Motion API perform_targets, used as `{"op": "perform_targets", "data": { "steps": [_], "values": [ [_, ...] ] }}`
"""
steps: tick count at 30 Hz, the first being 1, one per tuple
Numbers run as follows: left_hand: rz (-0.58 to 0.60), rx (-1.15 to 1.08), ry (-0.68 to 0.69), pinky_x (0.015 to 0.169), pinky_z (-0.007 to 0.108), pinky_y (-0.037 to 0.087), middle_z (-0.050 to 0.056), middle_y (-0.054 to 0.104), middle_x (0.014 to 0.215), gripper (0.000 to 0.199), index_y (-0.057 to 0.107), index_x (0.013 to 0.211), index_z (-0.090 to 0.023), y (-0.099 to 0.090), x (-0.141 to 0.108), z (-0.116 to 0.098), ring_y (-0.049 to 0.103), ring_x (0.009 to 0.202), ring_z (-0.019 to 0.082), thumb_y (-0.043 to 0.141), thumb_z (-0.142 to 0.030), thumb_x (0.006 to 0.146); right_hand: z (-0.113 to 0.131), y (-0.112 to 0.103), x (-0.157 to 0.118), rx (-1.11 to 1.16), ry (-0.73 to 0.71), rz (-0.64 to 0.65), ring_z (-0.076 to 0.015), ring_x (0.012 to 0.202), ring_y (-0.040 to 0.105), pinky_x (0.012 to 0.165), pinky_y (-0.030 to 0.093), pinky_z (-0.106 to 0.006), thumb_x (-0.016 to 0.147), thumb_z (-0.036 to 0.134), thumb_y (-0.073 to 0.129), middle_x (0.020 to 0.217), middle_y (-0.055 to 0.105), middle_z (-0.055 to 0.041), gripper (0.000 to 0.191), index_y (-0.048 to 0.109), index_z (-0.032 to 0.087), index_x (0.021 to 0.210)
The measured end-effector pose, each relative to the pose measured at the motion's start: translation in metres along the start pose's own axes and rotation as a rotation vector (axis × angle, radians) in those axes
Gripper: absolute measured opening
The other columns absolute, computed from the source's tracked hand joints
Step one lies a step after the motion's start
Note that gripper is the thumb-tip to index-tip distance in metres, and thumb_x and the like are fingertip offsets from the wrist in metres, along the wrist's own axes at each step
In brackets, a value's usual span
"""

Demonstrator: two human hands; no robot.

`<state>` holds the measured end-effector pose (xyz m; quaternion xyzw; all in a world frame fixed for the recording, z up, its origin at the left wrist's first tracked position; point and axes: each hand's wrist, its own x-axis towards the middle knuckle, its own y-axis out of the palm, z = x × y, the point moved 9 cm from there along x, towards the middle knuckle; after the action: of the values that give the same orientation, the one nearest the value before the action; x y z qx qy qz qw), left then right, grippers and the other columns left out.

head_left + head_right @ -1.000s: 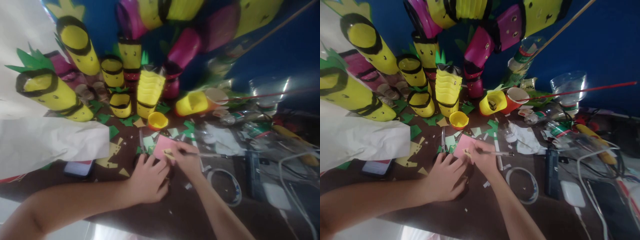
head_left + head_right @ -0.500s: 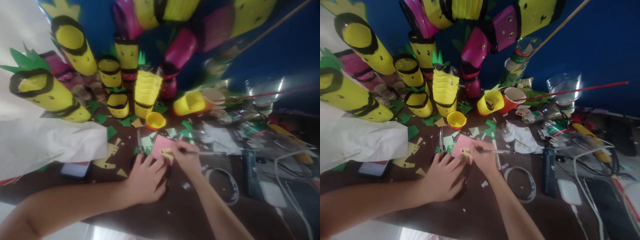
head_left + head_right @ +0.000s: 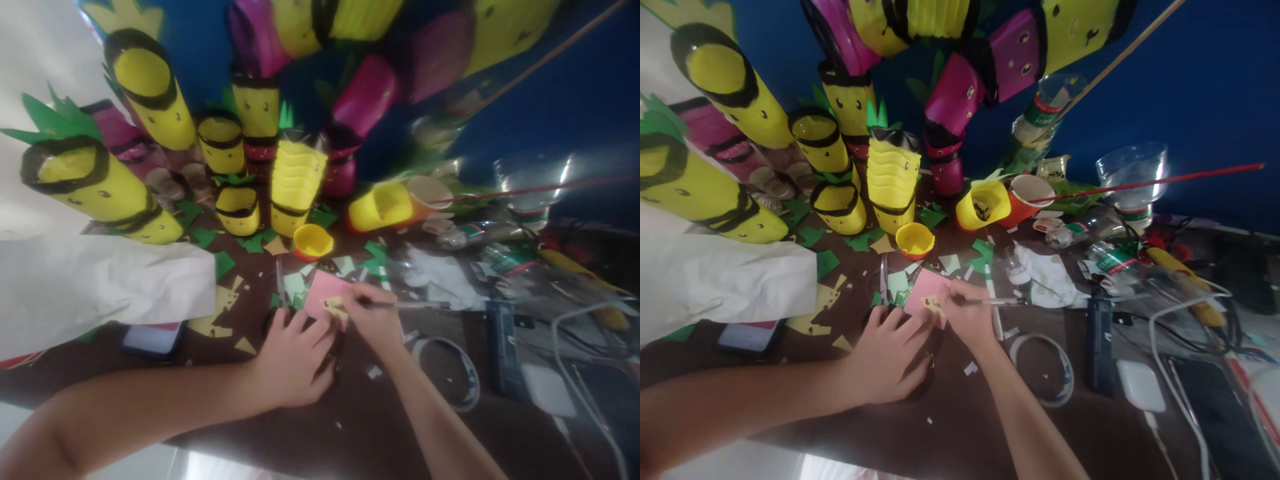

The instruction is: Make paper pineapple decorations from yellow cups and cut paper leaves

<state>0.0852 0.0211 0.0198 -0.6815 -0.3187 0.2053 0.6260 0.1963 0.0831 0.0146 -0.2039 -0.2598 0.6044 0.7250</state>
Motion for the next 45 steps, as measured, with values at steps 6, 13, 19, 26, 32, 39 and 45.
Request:
{"op": "perform_targets", "data": {
  "steps": [6,13,19,26,32,39,45],
  "values": [
    [0.0,-0.005,0.0,0.07,0.039,0.031,0.005,0.044,0.126,0.041,0.051,0.115,-0.021,0.0003,-0.0003,0.0004,0.044,0.088,0.023,0.035,-0.041,0.083,-0.0005,-0.0002,0.0007,-0.017,-0.008,0.0,-0.0074,0.044,0.033,0.043,0.029,-0.02,0.072,0.025,0.049,0.044,0.031,0.0049,0.032,0.036,0.018,0.044],
    [0.001,-0.01,0.005,0.069,0.039,0.03,0.006,0.045,0.125,0.041,0.051,0.115,-0.021,-0.0005,0.0,0.0005,0.044,0.088,0.023,0.036,-0.041,0.083,-0.0027,0.0007,0.0006,-0.014,-0.005,0.004,-0.0076,0.044,0.033,0.043,0.028,-0.02,0.073,0.027,0.049,0.044,0.032,0.0048,0.032,0.038,0.017,0.045],
    [0.004,-0.015,0.0,0.07,0.04,0.03,0.005,0.044,0.126,0.041,0.051,0.115,-0.02,0.0007,-0.0005,0.0007,0.043,0.09,0.023,0.035,-0.041,0.084,-0.0015,-0.0001,0.0,0.001,0.011,-0.003,-0.0075,0.045,0.031,0.043,0.028,-0.02,0.072,0.026,0.049,0.044,0.031,0.0048,0.033,0.035,0.018,0.044],
    [0.008,-0.004,0.002,0.07,0.04,0.03,0.007,0.044,0.125,0.042,0.051,0.116,-0.021,0.0019,-0.0003,0.0001,0.044,0.088,0.023,0.037,-0.042,0.082,-0.0028,0.0006,0.0004,-0.006,0.004,0.006,-0.0078,0.045,0.033,0.043,0.029,-0.02,0.073,0.027,0.049,0.044,0.032,0.0046,0.031,0.038,0.017,0.045],
    [0.006,-0.012,0.006,0.069,0.04,0.03,0.005,0.045,0.125,0.041,0.051,0.115,-0.02,0.0003,0.0004,0.0,0.043,0.088,0.022,0.035,-0.041,0.083,-0.0013,-0.0003,0.0005,-0.015,0.003,0.002,-0.0077,0.045,0.032,0.043,0.028,-0.02,0.073,0.026,0.048,0.044,0.031,0.0047,0.032,0.036,0.018,0.045],
    [0.009,-0.012,0.005,0.069,0.04,0.03,0.006,0.045,0.124,0.041,0.052,0.115,-0.02,0.0,0.0005,0.0004,0.044,0.088,0.022,0.037,-0.041,0.083,-0.0027,0.0004,0.0011,-0.004,-0.007,0.008,-0.0076,0.044,0.032,0.043,0.028,-0.02,0.073,0.026,0.049,0.044,0.031,0.0048,0.033,0.035,0.018,0.044],
    [0.003,-0.007,-0.005,0.069,0.039,0.03,0.006,0.045,0.124,0.041,0.052,0.114,-0.021,-0.001,0.0006,0.0007,0.044,0.088,0.022,0.038,-0.041,0.082,-0.0014,-0.0005,0.0006,-0.001,0.002,-0.001,-0.0077,0.045,0.032,0.043,0.028,-0.02,0.072,0.026,0.049,0.044,0.032,0.0046,0.032,0.036,0.018,0.044]
  ]
}}
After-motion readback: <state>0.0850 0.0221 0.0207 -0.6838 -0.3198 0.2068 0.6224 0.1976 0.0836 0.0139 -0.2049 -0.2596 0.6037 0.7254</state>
